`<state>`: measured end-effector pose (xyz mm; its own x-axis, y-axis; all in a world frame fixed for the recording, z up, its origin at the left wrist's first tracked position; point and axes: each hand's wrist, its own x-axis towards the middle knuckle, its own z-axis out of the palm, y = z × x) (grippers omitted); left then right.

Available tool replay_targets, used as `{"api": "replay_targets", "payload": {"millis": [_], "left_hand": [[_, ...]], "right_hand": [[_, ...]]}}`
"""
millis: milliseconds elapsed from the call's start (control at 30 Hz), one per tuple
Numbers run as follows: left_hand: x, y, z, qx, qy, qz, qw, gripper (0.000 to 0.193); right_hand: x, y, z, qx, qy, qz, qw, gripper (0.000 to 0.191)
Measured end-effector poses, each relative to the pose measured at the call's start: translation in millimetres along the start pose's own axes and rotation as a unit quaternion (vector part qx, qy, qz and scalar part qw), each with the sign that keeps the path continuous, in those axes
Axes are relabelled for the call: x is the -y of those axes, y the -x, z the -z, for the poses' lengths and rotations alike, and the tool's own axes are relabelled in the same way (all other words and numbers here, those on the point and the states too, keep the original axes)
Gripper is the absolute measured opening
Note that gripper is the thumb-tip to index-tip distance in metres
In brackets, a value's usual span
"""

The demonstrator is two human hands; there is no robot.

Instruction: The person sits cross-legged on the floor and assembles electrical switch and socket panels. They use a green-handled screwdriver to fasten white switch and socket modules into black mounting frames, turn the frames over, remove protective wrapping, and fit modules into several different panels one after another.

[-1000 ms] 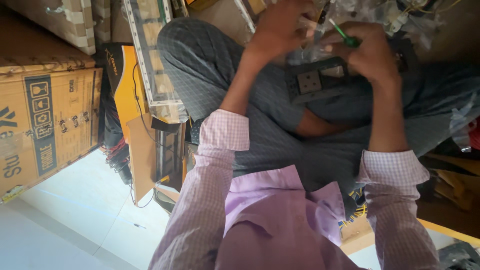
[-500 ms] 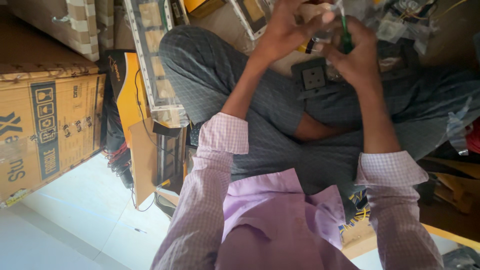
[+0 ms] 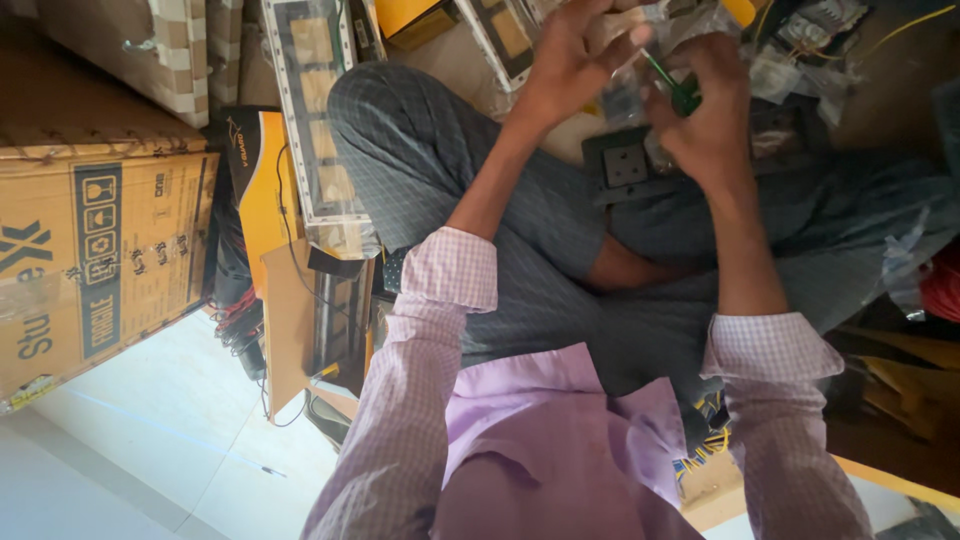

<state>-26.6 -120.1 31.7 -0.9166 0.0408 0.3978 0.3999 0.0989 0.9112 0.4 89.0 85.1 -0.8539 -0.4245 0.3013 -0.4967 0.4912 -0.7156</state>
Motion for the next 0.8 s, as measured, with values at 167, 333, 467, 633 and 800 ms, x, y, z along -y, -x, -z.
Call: {"api": "replay_targets", "payload": {"millis": [167, 333, 467, 633, 800], "left_hand": [[2.6, -0.8, -4.6, -0.031, -0.033, 0.087, 0.995, 0.031], [1.0, -0.1, -6.9, -0.03, 0.042, -0.001, 0.999, 0.031], [-0.8, -1.7, -13.2, 0.012, 0.038, 0.009, 0.999, 0.014], [-12.2, -3.4, -17.0, 0.091, 0.159, 0.006, 0.983, 0.01], [-27.4, -3.9, -12.6, 0.075, 0.024, -0.036, 0.996, 0.024]], "right_hand": [[-16.2, 11.2, 7.0, 0.028, -0.179, -0.157, 0.971, 0.009], [-13.1, 10.7, 13.0, 0.096, -0.171, -0.151, 0.969, 0.023], [-0.4, 5.2, 13.1, 0.072, -0.088, 0.02, 0.993, 0.034], [7.2, 1.9, 17.4, 0.178, 0.016, -0.123, 0.976, 0.026], [1.3, 5.2, 22.9, 0.109, -0.011, -0.065, 0.992, 0.016]]}}
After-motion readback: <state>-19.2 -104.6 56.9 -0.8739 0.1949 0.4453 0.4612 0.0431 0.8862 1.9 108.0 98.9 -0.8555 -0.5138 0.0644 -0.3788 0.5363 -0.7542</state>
